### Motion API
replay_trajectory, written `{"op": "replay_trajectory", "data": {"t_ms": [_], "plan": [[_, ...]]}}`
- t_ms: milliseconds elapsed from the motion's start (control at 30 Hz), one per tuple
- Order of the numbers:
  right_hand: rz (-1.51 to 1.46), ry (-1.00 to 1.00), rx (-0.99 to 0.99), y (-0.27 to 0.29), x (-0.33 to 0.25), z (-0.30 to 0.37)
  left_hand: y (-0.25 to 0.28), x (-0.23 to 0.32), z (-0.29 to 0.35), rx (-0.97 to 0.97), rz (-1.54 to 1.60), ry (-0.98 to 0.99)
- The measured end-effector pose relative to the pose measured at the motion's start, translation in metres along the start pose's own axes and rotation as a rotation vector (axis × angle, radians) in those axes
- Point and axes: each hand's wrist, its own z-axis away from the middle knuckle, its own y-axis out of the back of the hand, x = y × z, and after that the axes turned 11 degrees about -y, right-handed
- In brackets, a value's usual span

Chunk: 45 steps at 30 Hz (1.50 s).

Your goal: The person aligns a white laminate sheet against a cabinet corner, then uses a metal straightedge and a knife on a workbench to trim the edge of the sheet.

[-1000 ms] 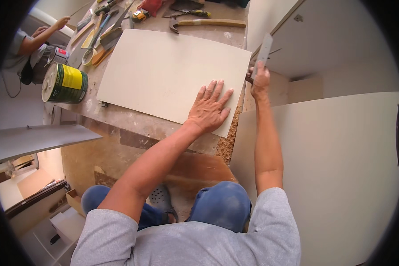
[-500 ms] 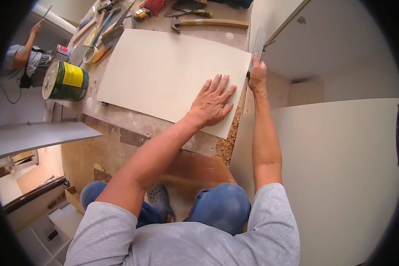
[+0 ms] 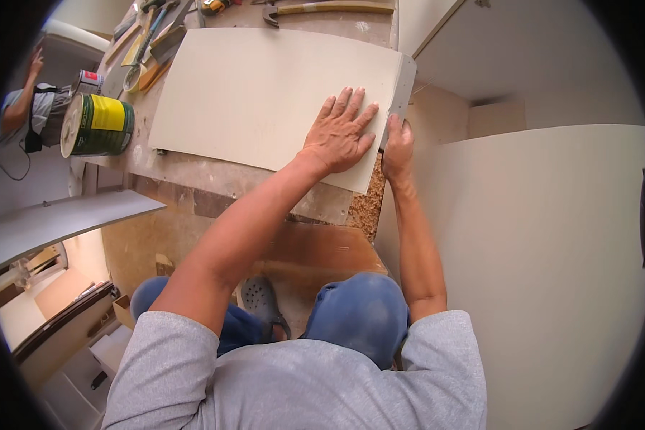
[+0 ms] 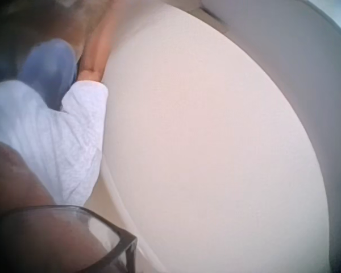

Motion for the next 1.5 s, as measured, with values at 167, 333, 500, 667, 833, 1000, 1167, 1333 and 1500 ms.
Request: {"op": "replay_trajectory", "data": {"t_ms": [167,333,500,667,833,1000,1167,1333,1500], "plan": [[0.330,0.035,0.066,-0.004,0.010,0.083,-0.003,-0.004,0.004,0.029,-0.023,0.006],[0.167,-0.268,0.052,-0.005,0.010,0.163,-0.004,0.002,0.002,0.050,-0.028,0.013],[0.090,-0.327,0.021,0.002,0.017,0.184,-0.003,0.002,0.003,0.044,-0.047,0.018],[0.278,-0.075,0.128,0.002,0.013,0.085,-0.005,0.001,0.003,0.049,-0.055,0.018],[0.082,-0.029,0.081,-0.002,0.007,0.058,-0.006,0.006,0.004,0.039,-0.030,0.030],[0.220,-0.298,0.093,-0.012,0.003,0.152,-0.005,-0.001,0.006,0.047,-0.059,0.029],[-0.097,-0.423,0.067,0.007,0.026,0.207,-0.007,-0.001,0.002,0.064,-0.071,0.010],[-0.023,-0.215,0.149,0.023,0.013,0.150,-0.002,0.000,0.001,0.074,-0.049,0.011],[0.027,-0.098,0.101,0.005,0.004,0.074,0.004,0.003,0.004,0.046,-0.030,0.015]]}}
